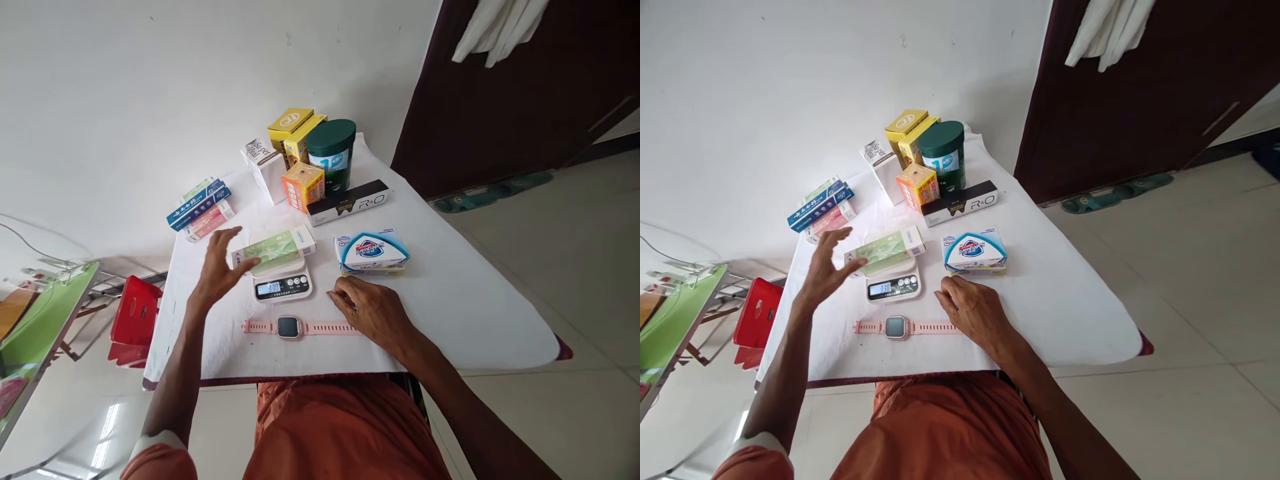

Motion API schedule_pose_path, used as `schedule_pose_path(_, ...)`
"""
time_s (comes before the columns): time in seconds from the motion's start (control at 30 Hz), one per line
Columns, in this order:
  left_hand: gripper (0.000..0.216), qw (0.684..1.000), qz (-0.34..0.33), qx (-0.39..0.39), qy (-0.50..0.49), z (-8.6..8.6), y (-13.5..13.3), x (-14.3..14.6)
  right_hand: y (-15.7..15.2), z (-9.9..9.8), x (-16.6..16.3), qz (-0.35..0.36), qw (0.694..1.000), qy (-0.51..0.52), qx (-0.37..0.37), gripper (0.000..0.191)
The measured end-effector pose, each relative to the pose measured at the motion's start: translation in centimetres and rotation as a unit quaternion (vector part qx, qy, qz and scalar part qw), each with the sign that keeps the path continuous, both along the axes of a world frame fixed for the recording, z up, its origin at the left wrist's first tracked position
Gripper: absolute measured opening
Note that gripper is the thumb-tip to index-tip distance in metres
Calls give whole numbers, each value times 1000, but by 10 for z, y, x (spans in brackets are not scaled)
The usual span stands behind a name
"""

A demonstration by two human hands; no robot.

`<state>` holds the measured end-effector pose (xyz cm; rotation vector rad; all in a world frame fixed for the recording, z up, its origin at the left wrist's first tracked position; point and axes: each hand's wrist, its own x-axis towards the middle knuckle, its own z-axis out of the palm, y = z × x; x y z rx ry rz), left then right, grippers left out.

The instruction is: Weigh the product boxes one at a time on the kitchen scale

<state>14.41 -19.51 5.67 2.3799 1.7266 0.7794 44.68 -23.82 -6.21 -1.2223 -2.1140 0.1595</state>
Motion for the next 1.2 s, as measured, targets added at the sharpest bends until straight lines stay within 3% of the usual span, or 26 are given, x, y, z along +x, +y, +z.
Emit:
schedule_pose_path(0.17,63,991,-25,-43,127,-26,5,23,0,0,0,3,1000,11,16,30)
schedule_pose_path(0.27,53,989,-12,-39,139,-30,7,20,0,0,1,10,1000,9,25,33)
schedule_pose_path(0.4,50,989,63,9,134,-17,23,-17,0,-1,2,10,999,3,35,35)
schedule_pose_path(0.57,54,964,203,28,168,2,76,-85,1,-3,0,2,999,-5,39,35)
schedule_pose_path(0.77,50,947,271,42,167,-6,122,-128,2,-3,-1,-5,997,-7,76,35)
schedule_pose_path(0.97,32,949,264,44,165,-20,129,-131,2,-2,-1,-8,998,-11,69,34)
schedule_pose_path(1.2,39,946,284,55,145,-13,131,-115,1,-5,-1,-16,999,-6,30,29)
